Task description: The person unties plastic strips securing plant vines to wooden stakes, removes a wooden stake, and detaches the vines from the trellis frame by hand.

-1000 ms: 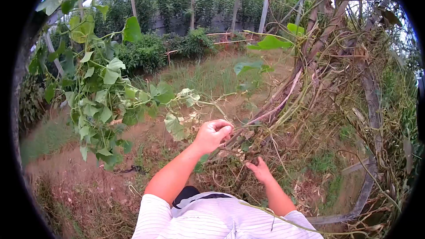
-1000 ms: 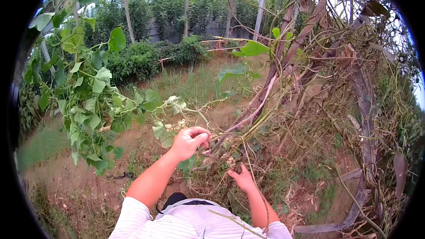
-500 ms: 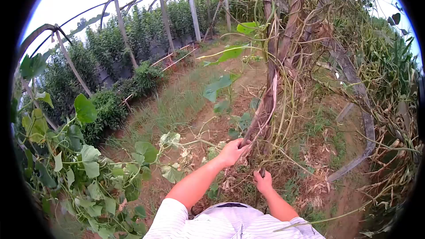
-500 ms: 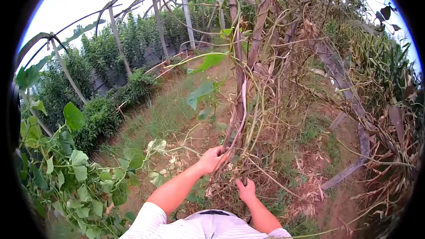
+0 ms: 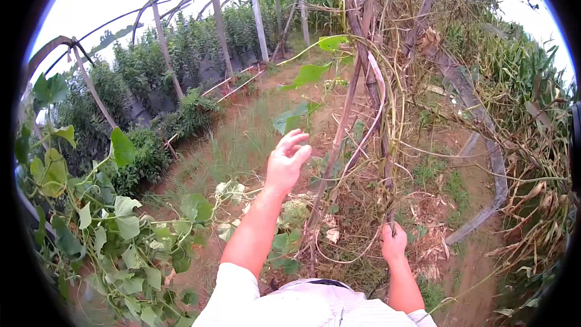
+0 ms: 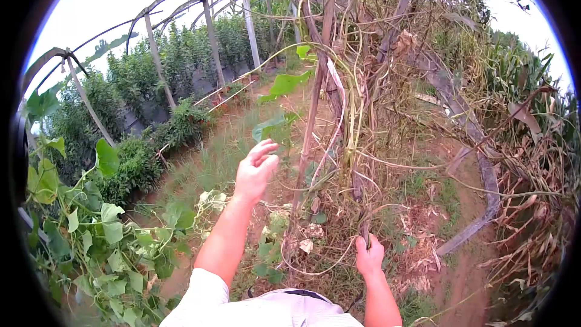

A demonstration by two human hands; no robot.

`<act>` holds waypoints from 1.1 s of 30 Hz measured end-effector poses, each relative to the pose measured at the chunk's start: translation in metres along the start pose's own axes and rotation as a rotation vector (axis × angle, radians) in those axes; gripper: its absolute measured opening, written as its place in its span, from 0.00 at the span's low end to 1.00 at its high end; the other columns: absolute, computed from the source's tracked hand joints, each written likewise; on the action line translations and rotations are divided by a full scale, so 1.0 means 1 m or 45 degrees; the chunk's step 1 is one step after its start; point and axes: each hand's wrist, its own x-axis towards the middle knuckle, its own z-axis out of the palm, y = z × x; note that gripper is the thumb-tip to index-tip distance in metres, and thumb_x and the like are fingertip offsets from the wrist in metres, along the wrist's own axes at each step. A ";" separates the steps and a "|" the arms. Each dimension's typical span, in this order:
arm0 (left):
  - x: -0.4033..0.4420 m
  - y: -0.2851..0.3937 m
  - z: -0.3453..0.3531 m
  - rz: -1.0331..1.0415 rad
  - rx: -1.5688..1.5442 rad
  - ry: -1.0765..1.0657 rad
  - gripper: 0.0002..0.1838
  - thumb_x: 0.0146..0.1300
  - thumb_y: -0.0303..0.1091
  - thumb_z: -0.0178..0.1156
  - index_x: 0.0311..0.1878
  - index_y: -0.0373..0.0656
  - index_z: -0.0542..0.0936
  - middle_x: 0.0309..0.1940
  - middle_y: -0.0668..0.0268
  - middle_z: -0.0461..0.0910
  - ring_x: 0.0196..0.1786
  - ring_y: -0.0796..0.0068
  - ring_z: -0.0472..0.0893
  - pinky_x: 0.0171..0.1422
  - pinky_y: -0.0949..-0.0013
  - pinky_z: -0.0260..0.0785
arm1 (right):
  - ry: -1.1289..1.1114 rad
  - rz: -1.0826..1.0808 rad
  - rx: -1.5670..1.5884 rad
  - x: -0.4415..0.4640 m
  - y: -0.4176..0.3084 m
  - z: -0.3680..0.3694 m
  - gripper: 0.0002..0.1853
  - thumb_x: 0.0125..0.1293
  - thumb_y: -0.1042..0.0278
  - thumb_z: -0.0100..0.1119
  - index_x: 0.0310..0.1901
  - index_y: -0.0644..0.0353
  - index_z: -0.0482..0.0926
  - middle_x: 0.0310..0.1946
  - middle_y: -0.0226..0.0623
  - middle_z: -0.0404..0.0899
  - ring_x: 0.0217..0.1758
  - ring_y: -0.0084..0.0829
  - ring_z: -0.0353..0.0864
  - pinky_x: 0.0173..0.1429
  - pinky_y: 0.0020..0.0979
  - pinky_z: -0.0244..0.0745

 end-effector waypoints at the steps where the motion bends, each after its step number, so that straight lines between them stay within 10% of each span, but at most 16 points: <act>1: 0.006 0.022 -0.008 0.117 -0.090 0.093 0.17 0.64 0.30 0.66 0.56 0.37 0.83 0.69 0.62 0.70 0.48 0.80 0.80 0.57 0.73 0.72 | -0.002 0.028 0.022 -0.004 -0.003 -0.005 0.25 0.70 0.39 0.58 0.32 0.57 0.72 0.20 0.22 0.66 0.21 0.15 0.64 0.23 0.22 0.59; 3: 0.010 0.059 -0.025 0.387 -0.365 0.049 0.14 0.67 0.26 0.60 0.54 0.34 0.82 0.63 0.54 0.76 0.47 0.69 0.83 0.52 0.68 0.75 | -0.012 0.149 -0.062 -0.010 -0.013 -0.019 0.23 0.68 0.45 0.59 0.40 0.62 0.80 0.21 0.35 0.73 0.26 0.28 0.71 0.35 0.35 0.70; 6: -0.002 0.074 -0.042 0.319 -0.947 -0.993 0.16 0.64 0.32 0.66 0.52 0.31 0.83 0.53 0.50 0.82 0.49 0.58 0.84 0.54 0.60 0.77 | 0.023 0.159 -0.053 -0.015 -0.002 -0.022 0.23 0.68 0.44 0.59 0.39 0.62 0.80 0.20 0.34 0.72 0.25 0.27 0.71 0.34 0.34 0.70; 10: -0.089 0.000 0.026 -0.667 0.011 -1.746 0.27 0.60 0.40 0.73 0.59 0.36 0.81 0.50 0.55 0.85 0.52 0.66 0.85 0.60 0.63 0.76 | -0.065 0.335 0.114 -0.023 -0.038 -0.020 0.22 0.68 0.43 0.61 0.33 0.58 0.78 0.18 0.25 0.71 0.22 0.18 0.71 0.28 0.27 0.67; 12: -0.141 -0.035 0.074 -0.601 0.761 -2.012 0.39 0.56 0.45 0.75 0.67 0.37 0.73 0.56 0.55 0.83 0.51 0.69 0.85 0.60 0.65 0.75 | -0.107 0.318 0.101 -0.024 -0.064 -0.016 0.21 0.68 0.44 0.62 0.32 0.57 0.78 0.18 0.24 0.71 0.21 0.17 0.71 0.27 0.27 0.66; 16: -0.235 -0.141 0.124 -0.502 0.542 -1.716 0.45 0.52 0.44 0.77 0.69 0.32 0.68 0.55 0.56 0.81 0.45 0.67 0.80 0.52 0.61 0.75 | -0.103 0.295 -0.049 -0.035 -0.107 0.001 0.23 0.69 0.44 0.60 0.36 0.61 0.80 0.21 0.34 0.73 0.26 0.27 0.71 0.34 0.36 0.70; 19: -0.278 -0.196 0.136 -0.343 -0.293 -1.572 0.34 0.65 0.37 0.68 0.71 0.41 0.66 0.63 0.60 0.71 0.62 0.72 0.71 0.68 0.63 0.65 | -0.064 0.246 -0.092 -0.050 -0.125 0.033 0.22 0.69 0.45 0.59 0.39 0.61 0.79 0.24 0.39 0.75 0.29 0.36 0.75 0.38 0.40 0.71; 21: -0.281 -0.182 0.148 -1.145 -0.120 -1.697 0.22 0.68 0.40 0.66 0.62 0.43 0.76 0.54 0.67 0.77 0.58 0.75 0.72 0.65 0.66 0.66 | 0.108 0.081 -0.251 -0.069 -0.122 0.060 0.26 0.70 0.44 0.58 0.53 0.62 0.74 0.41 0.52 0.80 0.44 0.53 0.79 0.52 0.45 0.74; 24: -0.278 -0.178 0.143 -1.153 0.038 -1.718 0.16 0.70 0.43 0.63 0.53 0.44 0.79 0.48 0.69 0.80 0.51 0.76 0.76 0.56 0.69 0.70 | 0.527 -0.187 -0.646 -0.121 -0.145 0.065 0.32 0.64 0.52 0.65 0.66 0.56 0.69 0.61 0.48 0.69 0.64 0.51 0.70 0.70 0.49 0.65; 27: -0.262 -0.151 0.154 -1.160 -0.137 -1.514 0.15 0.71 0.44 0.62 0.47 0.41 0.79 0.45 0.66 0.82 0.44 0.74 0.81 0.48 0.70 0.76 | 0.422 -0.257 -0.398 -0.205 -0.130 0.046 0.20 0.57 0.65 0.70 0.52 0.53 0.80 0.46 0.41 0.79 0.55 0.43 0.78 0.61 0.43 0.75; 30: -0.252 -0.130 0.173 -1.057 -0.156 -1.428 0.14 0.73 0.41 0.59 0.46 0.38 0.79 0.44 0.60 0.84 0.41 0.70 0.83 0.46 0.67 0.79 | 0.369 0.910 0.023 -0.309 -0.081 0.030 0.13 0.69 0.62 0.60 0.47 0.62 0.82 0.36 0.41 0.84 0.42 0.34 0.87 0.48 0.35 0.80; 33: -0.242 -0.114 0.181 -0.964 -0.291 -1.488 0.13 0.74 0.39 0.57 0.45 0.36 0.78 0.44 0.58 0.84 0.39 0.67 0.84 0.44 0.66 0.79 | 1.405 1.328 0.623 -0.421 0.024 0.008 0.12 0.75 0.62 0.55 0.49 0.63 0.78 0.31 0.29 0.79 0.31 0.21 0.78 0.33 0.26 0.76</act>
